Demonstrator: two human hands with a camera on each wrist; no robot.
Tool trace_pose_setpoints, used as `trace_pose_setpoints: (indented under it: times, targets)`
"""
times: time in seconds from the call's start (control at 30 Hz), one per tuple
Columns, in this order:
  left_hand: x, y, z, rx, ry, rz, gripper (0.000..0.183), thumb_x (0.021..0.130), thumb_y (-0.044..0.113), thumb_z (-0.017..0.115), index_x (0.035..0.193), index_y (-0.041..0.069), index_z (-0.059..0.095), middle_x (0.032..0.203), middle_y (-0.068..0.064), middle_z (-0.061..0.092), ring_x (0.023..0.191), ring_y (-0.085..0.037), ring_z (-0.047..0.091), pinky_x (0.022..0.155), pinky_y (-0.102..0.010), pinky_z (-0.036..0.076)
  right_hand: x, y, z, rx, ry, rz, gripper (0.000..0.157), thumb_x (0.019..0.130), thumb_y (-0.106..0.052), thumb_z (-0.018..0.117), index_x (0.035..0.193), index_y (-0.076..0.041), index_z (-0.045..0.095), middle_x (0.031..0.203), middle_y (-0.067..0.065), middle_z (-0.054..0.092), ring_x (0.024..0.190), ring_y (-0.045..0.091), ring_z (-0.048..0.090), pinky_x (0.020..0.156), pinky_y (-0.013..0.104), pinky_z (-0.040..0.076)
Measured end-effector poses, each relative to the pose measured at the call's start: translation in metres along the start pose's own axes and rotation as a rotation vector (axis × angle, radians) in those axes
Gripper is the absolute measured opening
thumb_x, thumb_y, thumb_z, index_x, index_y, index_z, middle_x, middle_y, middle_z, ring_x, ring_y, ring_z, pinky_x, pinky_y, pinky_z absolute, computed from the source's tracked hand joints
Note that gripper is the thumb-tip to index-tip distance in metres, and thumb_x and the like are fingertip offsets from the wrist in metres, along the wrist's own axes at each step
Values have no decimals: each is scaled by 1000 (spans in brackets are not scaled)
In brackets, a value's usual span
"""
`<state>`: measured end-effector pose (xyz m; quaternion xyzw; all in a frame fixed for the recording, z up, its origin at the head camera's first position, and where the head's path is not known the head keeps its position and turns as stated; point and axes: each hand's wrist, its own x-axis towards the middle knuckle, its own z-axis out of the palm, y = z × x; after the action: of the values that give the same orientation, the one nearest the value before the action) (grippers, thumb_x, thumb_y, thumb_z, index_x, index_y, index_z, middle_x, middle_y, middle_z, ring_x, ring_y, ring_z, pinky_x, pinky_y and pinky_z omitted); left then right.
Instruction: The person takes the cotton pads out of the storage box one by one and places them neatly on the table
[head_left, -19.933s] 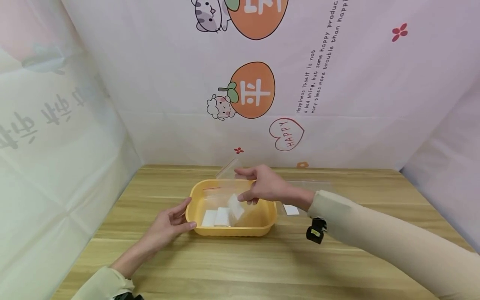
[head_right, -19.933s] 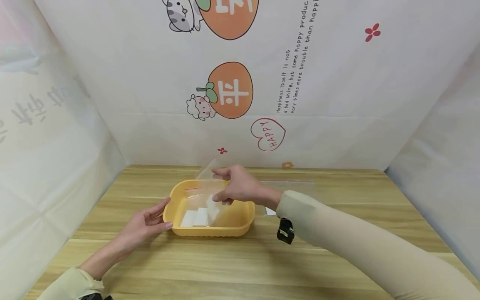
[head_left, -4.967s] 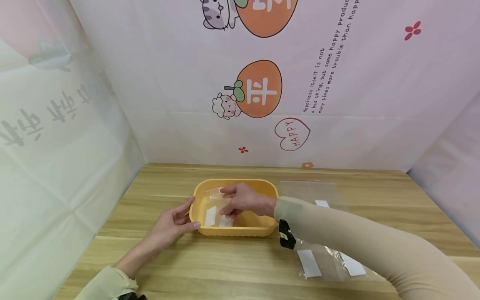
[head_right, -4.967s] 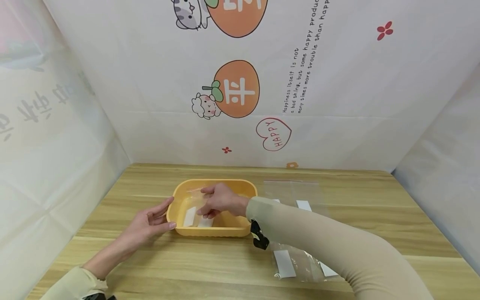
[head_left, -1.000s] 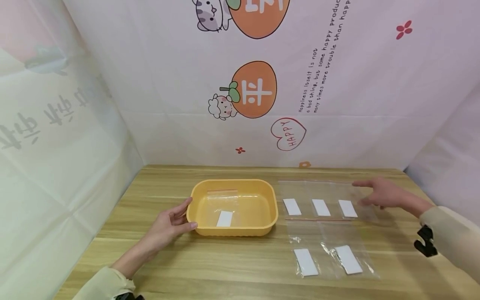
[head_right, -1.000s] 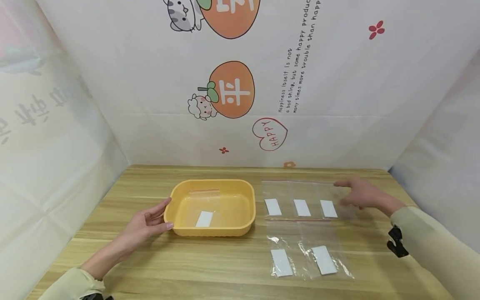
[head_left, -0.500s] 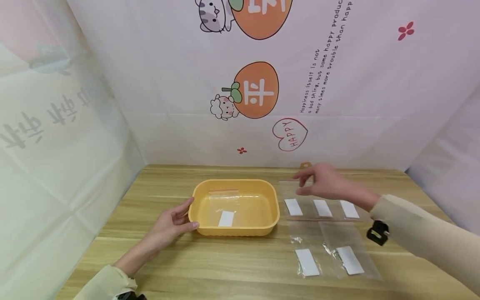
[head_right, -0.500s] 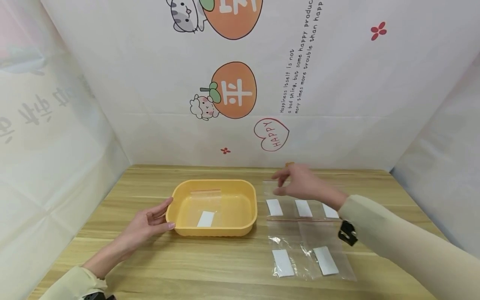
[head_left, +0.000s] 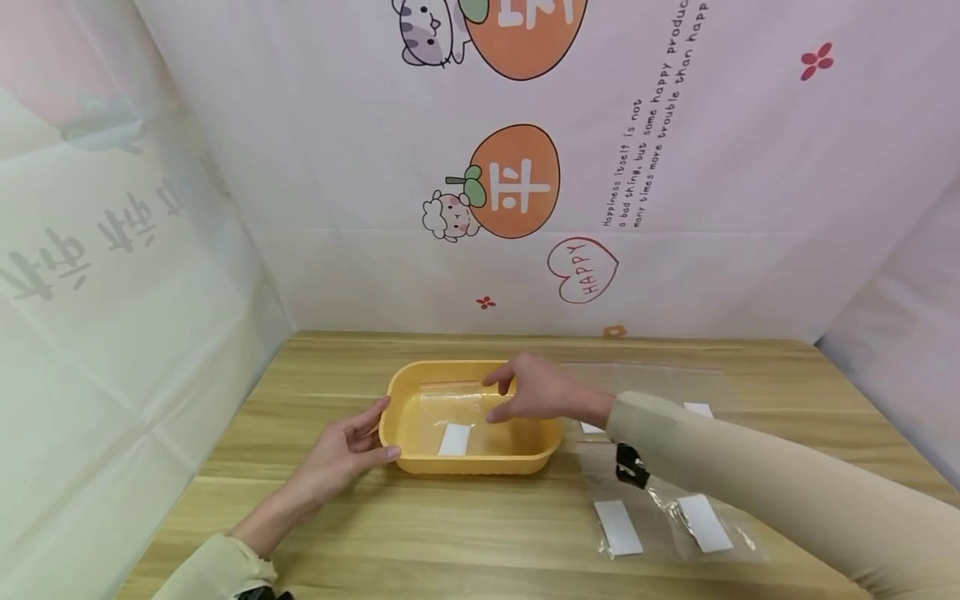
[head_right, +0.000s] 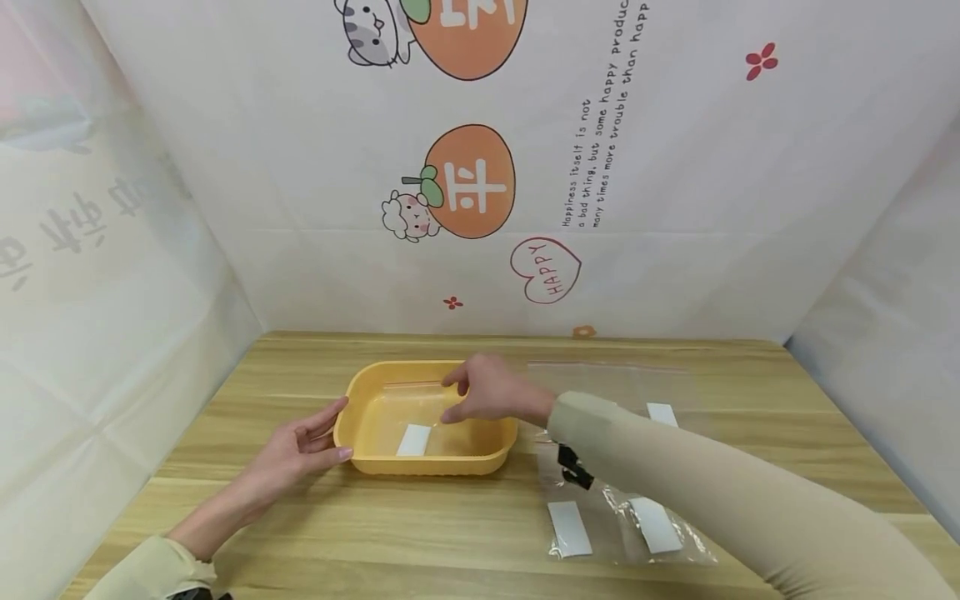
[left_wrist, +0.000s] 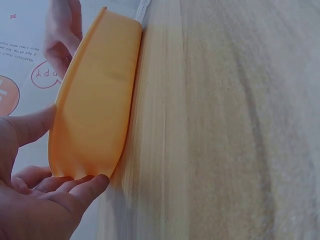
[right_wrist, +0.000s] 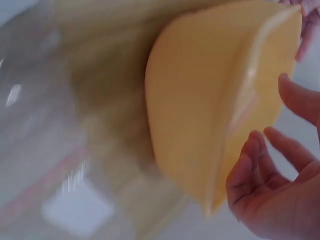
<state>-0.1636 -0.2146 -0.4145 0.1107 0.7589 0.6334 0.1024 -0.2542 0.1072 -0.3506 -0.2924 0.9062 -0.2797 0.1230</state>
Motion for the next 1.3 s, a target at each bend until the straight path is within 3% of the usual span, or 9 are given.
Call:
trace_pose_setpoints:
  times: [0.13, 0.3, 0.4, 0.53, 0.7, 0.8, 0.97, 1.1, 1.3]
  targets:
    - [1, -1, 1, 2, -1, -3, 88, 97, 12, 79, 165, -1, 24, 168, -21, 25, 146, -41, 40, 106, -30, 49, 10, 1, 20, 33, 14, 59, 55, 82, -25, 93, 129, -2, 75, 93, 6, 70, 73, 15, 52, 62, 26, 43]
    - [1, -2, 0, 8, 0, 2, 88, 97, 13, 79, 165, -1, 24, 168, -21, 25, 147, -40, 40, 106, -29, 49, 20, 6, 38, 56, 10, 118, 58, 82, -22, 94, 131, 1, 73, 67, 0, 51, 60, 13, 42, 56, 25, 32]
    - [1, -1, 0, 6, -1, 4, 88, 97, 12, 79, 165, -1, 25, 168, -22, 25, 146, -41, 40, 106, -30, 49, 24, 10, 44, 42, -9, 152, 60, 82, -25, 94, 133, -1, 72, 63, -1, 45, 56, 13, 40, 53, 25, 30]
    - [1, -1, 0, -2, -5, 6, 88, 97, 11, 78, 165, -1, 24, 168, -21, 25, 146, -41, 40, 107, -30, 48, 26, 11, 49, 10, -26, 167, 58, 84, -27, 92, 134, -2, 72, 64, -2, 47, 53, 13, 36, 52, 25, 29]
    - [1, -1, 1, -12, -8, 10, 88, 97, 10, 78, 165, -2, 24, 168, -21, 25, 146, -40, 40, 107, -30, 48, 28, 8, 51, -29, -19, 152, 48, 86, -23, 91, 127, -2, 76, 67, 0, 60, 52, 12, 35, 51, 24, 29]
    - [1, -1, 1, -7, -4, 10, 88, 97, 10, 78, 165, -2, 24, 168, -21, 25, 146, -40, 40, 107, -30, 48, 27, 6, 52, -44, -5, 143, 39, 87, -20, 90, 122, -5, 79, 76, 1, 68, 58, 12, 42, 55, 24, 35]
    - [1, 0, 1, 6, -3, 10, 88, 97, 11, 78, 165, -2, 24, 168, -22, 25, 146, -40, 41, 107, -30, 48, 25, 0, 53, -59, 31, 148, 22, 90, -16, 87, 111, -10, 84, 102, -2, 76, 80, 13, 58, 73, 26, 50]
    - [2, 0, 1, 1, -3, 14, 87, 97, 9, 78, 164, -3, 24, 168, -22, 24, 146, -40, 40, 107, -29, 48, 25, -2, 54, -33, 45, 156, 12, 91, -14, 85, 103, -12, 86, 101, -2, 76, 84, 15, 60, 76, 28, 52]
    - [2, 0, 0, 1, -4, 17, 87, 97, 8, 78, 164, -4, 24, 167, -23, 24, 146, -41, 40, 106, -29, 49, 24, -5, 54, 83, 114, 141, 6, 94, -8, 79, 95, -7, 85, 87, -1, 74, 73, 14, 60, 63, 24, 50]
